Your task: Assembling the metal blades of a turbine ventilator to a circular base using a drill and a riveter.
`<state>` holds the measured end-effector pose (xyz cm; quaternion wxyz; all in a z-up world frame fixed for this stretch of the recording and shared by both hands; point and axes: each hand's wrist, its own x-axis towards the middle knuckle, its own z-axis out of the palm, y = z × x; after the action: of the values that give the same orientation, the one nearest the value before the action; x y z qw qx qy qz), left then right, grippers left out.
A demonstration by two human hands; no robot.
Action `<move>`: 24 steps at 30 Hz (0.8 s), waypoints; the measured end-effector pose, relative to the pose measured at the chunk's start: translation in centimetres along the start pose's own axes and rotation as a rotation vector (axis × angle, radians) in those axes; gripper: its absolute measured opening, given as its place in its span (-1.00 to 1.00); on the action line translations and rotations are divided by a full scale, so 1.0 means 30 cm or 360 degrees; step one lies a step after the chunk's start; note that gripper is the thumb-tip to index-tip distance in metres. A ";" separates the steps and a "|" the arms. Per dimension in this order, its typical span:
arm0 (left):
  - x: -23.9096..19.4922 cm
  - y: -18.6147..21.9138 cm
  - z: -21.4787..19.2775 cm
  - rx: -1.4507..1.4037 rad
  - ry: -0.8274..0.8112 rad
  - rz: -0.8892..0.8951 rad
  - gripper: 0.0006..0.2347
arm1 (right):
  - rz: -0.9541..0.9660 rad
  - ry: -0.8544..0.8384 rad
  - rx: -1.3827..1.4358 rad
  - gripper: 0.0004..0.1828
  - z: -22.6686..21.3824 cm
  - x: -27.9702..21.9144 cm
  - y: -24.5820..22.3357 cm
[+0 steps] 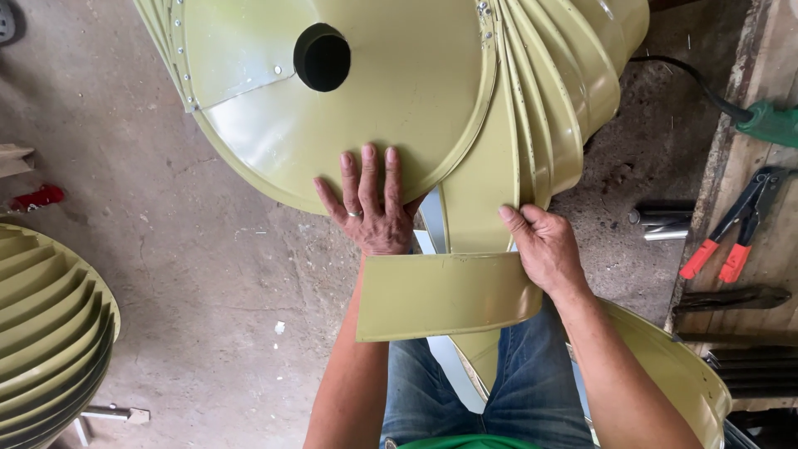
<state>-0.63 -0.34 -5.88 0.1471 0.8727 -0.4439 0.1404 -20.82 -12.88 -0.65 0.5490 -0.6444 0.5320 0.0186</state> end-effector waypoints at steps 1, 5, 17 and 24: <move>0.003 -0.001 -0.001 0.0011 -0.0008 0.0002 -0.56 | -0.0011 0.0005 0.0002 -0.54 0.002 0.002 0.001; 0.013 0.001 -0.008 -0.0040 0.0007 0.0013 -0.50 | 0.0000 0.0026 -0.0048 -0.53 0.005 0.007 -0.005; 0.004 -0.008 -0.023 -0.0028 -0.0141 -0.0005 -0.60 | -0.0009 0.0431 0.0077 -0.69 -0.010 -0.097 0.165; 0.010 -0.008 -0.017 0.0071 -0.0068 0.0041 -0.58 | -0.0410 0.0465 -0.0034 -0.71 -0.041 -0.208 0.196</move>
<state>-0.33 -0.23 -5.33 0.1163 0.8727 -0.4550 0.1335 -28.38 -8.63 -0.41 0.4569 -0.7087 0.5191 -0.1399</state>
